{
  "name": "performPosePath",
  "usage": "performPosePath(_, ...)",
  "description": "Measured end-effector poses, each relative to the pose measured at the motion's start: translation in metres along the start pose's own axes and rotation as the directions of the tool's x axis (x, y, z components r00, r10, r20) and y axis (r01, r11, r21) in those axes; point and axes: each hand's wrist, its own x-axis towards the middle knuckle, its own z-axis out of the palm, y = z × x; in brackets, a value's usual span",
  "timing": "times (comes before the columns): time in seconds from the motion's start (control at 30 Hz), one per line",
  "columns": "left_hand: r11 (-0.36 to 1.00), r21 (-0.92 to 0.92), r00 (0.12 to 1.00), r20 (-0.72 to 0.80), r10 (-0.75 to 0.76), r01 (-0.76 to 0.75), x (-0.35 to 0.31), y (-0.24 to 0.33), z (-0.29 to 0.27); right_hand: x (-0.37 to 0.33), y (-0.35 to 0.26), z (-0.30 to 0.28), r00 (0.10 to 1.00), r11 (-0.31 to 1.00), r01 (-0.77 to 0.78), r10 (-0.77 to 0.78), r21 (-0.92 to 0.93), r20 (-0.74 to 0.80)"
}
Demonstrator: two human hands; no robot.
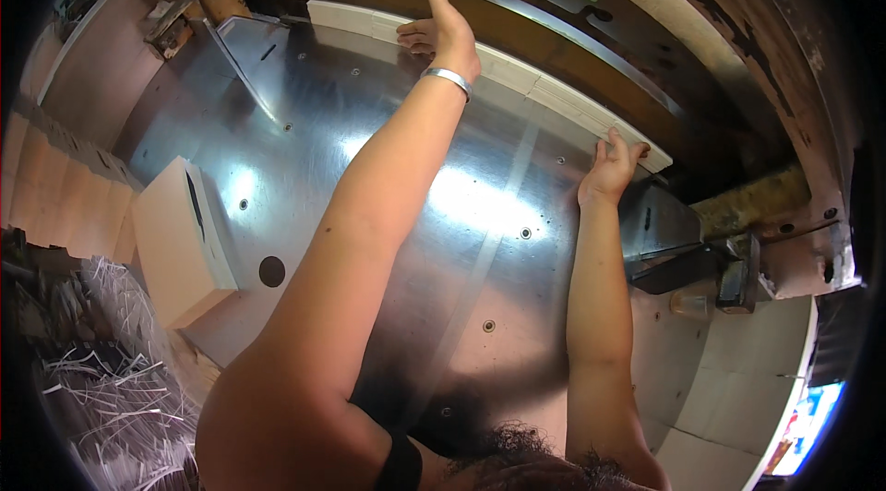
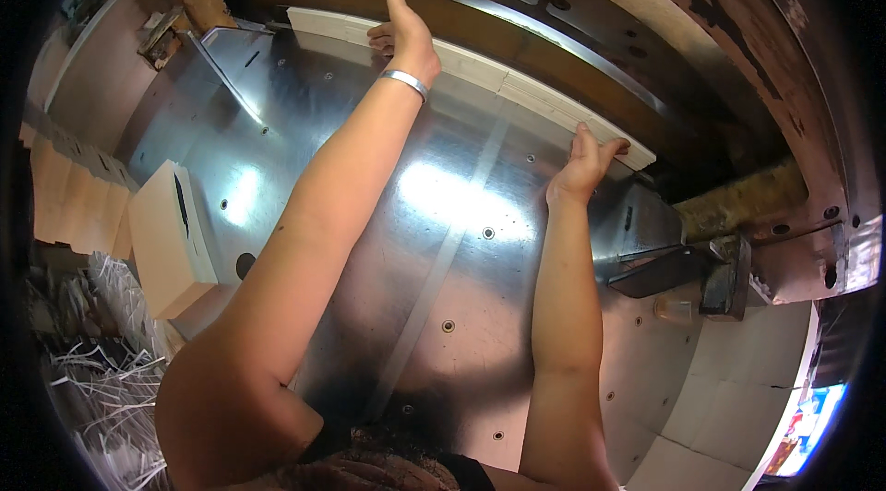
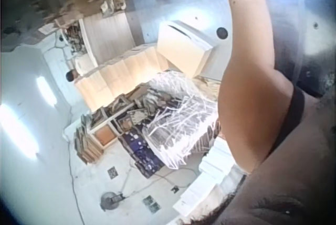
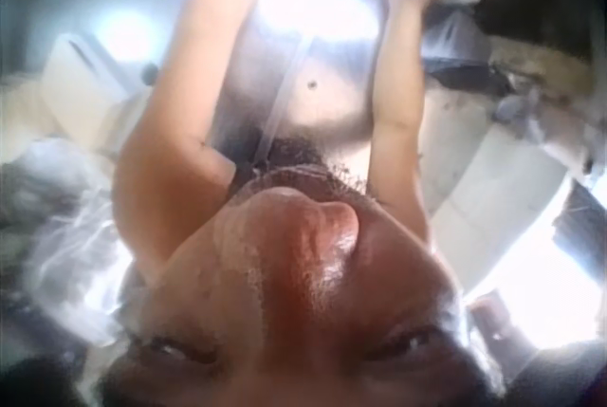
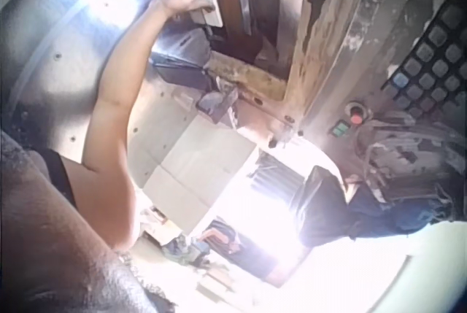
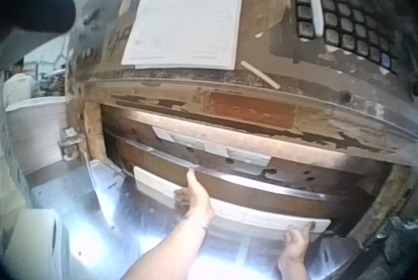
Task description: The person aligns paper stacks in an industrial trimmer, operates the machine to cut them, and places the trimmed pieces into a container.
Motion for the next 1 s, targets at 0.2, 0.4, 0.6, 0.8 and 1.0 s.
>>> performPosePath(0.2,1.000,0.011,0.991,0.129,0.021,-0.023,-0.008,0.000,-0.029,0.000,-0.002,-0.006,0.999,1.000,-0.010,0.010,0.008,0.043)
performPosePath(0.4,0.990,-0.078,0.992,-0.034,0.118,-0.120,0.050,0.032,-0.074,0.001,0.004,-0.010,0.999,1.000,0.013,-0.014,-0.013,-0.046)
performPosePath(0.6,0.998,0.038,0.996,-0.073,0.044,-0.041,0.110,0.065,-0.065,0.000,0.000,-0.004,0.999,0.999,-0.033,0.033,-0.036,-0.007)
performPosePath(0.8,0.999,0.001,0.995,0.085,0.053,-0.053,0.144,0.068,-0.102,-0.022,-0.014,0.031,0.991,0.994,-0.111,0.110,-0.010,-0.075)
performPosePath(1.0,0.998,-0.017,0.970,0.237,-0.049,0.055,0.052,0.054,-0.101,0.013,0.009,-0.018,1.000,1.000,-0.001,0.000,0.023,0.023)
